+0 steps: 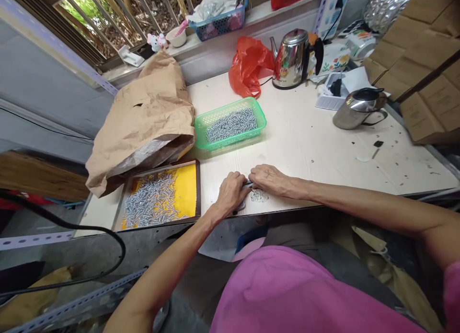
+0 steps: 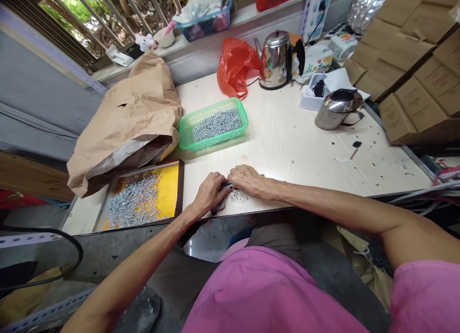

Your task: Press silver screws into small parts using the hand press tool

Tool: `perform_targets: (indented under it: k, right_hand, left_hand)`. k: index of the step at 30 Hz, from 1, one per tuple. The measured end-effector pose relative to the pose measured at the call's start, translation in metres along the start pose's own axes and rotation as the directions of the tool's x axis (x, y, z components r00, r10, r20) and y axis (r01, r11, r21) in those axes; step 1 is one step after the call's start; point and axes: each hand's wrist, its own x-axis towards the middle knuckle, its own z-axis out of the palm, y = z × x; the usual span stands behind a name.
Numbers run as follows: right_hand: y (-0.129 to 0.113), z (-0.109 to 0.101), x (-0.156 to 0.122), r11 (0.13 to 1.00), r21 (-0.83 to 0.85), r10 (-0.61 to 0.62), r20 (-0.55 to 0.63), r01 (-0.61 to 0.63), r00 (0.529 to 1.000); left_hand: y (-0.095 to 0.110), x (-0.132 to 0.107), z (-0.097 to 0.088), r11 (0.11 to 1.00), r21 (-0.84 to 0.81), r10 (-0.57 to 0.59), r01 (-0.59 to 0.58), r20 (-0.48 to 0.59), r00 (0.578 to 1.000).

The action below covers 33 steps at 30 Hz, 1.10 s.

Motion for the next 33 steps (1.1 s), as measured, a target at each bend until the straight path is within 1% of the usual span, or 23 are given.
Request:
perform_targets:
  k: [3,6,7,9,12,15,17,18,19,20,21,22,23,25,27,28,29,30,31,32,33]
  right_hand:
    - [0.009,-0.008,0.000,0.999,-0.013,-0.049,-0.035,0.049,0.998]
    - [0.020,-0.016,0.002,0.995,0.030,-0.091,-0.015,0.092,0.996]
    - [0.023,-0.017,0.004,0.996,0.047,-0.081,-0.009,0.081,0.997]
    - [0.028,-0.015,0.009,0.998,0.053,-0.021,-0.018,0.022,1.000]
    - [0.034,-0.011,0.020,0.999,0.019,0.041,-0.060,-0.040,0.997]
    - [0.034,-0.013,0.033,0.997,-0.013,0.077,-0.108,-0.079,0.991]
    - [0.024,-0.018,0.039,0.992,-0.053,0.104,-0.130,-0.111,0.986]
    - [0.015,-0.021,0.042,0.994,-0.070,0.072,-0.130,-0.081,0.989]
    - [0.003,-0.023,0.043,0.997,-0.080,0.000,-0.120,-0.010,0.993]
    - [-0.009,-0.024,0.045,0.991,-0.084,-0.111,-0.100,0.103,0.989]
    - [-0.023,-0.023,0.046,0.969,-0.081,-0.241,-0.072,0.235,0.968]
    - [-0.036,-0.021,0.048,0.931,-0.076,-0.361,-0.042,0.358,0.932]
    - [-0.048,-0.018,0.049,0.890,-0.073,-0.453,-0.015,0.451,0.891]
    - [-0.064,-0.007,0.054,0.827,-0.076,-0.558,0.004,0.557,0.830]
    - [-0.072,0.006,0.059,0.794,-0.081,-0.606,-0.022,0.603,0.795]
    - [-0.073,0.013,0.062,0.776,-0.074,-0.630,-0.042,0.627,0.775]
    - [-0.074,0.018,0.065,0.759,-0.058,-0.651,-0.066,0.648,0.757]
    - [-0.074,0.022,0.067,0.748,-0.033,-0.663,-0.097,0.663,0.742]
    - [-0.073,0.023,0.069,0.743,0.000,-0.662,-0.144,0.669,0.736]
    - [-0.073,0.022,0.070,0.746,0.035,-0.646,-0.204,0.665,0.736]
    - [-0.071,0.017,0.071,0.759,0.069,-0.609,-0.275,0.647,0.744]
  left_hand:
    - [0.006,-0.007,0.001,0.999,0.033,-0.022,0.024,-0.053,0.998]
    - [0.020,-0.024,0.012,0.999,0.040,0.003,0.003,-0.167,0.986]
    - [0.027,-0.030,0.018,0.999,0.038,0.029,-0.022,-0.206,0.978]
    - [0.040,-0.042,0.031,0.996,0.026,0.085,-0.081,-0.253,0.964]
    - [0.054,-0.054,0.047,0.994,-0.033,0.092,-0.105,-0.265,0.960]
    - [0.058,-0.055,0.050,0.991,-0.097,0.061,-0.091,-0.276,0.959]
    - [0.057,-0.052,0.050,0.988,-0.122,0.059,-0.099,-0.292,0.955]
    - [0.057,-0.051,0.049,0.986,-0.128,0.062,-0.105,-0.300,0.952]
    - [0.057,-0.051,0.050,0.985,-0.133,0.067,-0.112,-0.306,0.950]
    - [0.057,-0.051,0.050,0.984,-0.137,0.067,-0.115,-0.309,0.949]
    - [0.058,-0.053,0.051,0.984,-0.140,0.064,-0.112,-0.308,0.949]
    - [0.059,-0.057,0.053,0.983,-0.145,0.061,-0.110,-0.304,0.951]
    - [0.061,-0.062,0.054,0.982,-0.150,0.070,-0.119,-0.297,0.952]
    - [0.064,-0.079,0.053,0.968,-0.154,0.145,-0.197,-0.295,0.944]
    - [0.061,-0.099,0.047,0.943,-0.132,0.248,-0.306,-0.337,0.908]
    - [0.055,-0.109,0.041,0.938,-0.106,0.271,-0.331,-0.372,0.888]
    - [0.046,-0.118,0.034,0.946,-0.075,0.259,-0.315,-0.411,0.874]
    - [0.033,-0.126,0.026,0.967,-0.048,0.202,-0.250,-0.452,0.869]
    - [0.017,-0.133,0.016,0.989,-0.030,0.111,-0.144,-0.488,0.866]
    - [-0.003,-0.138,0.007,1.000,-0.026,-0.013,-0.001,-0.516,0.857]
    - [-0.024,-0.141,-0.003,0.985,-0.040,-0.164,0.170,-0.544,0.823]
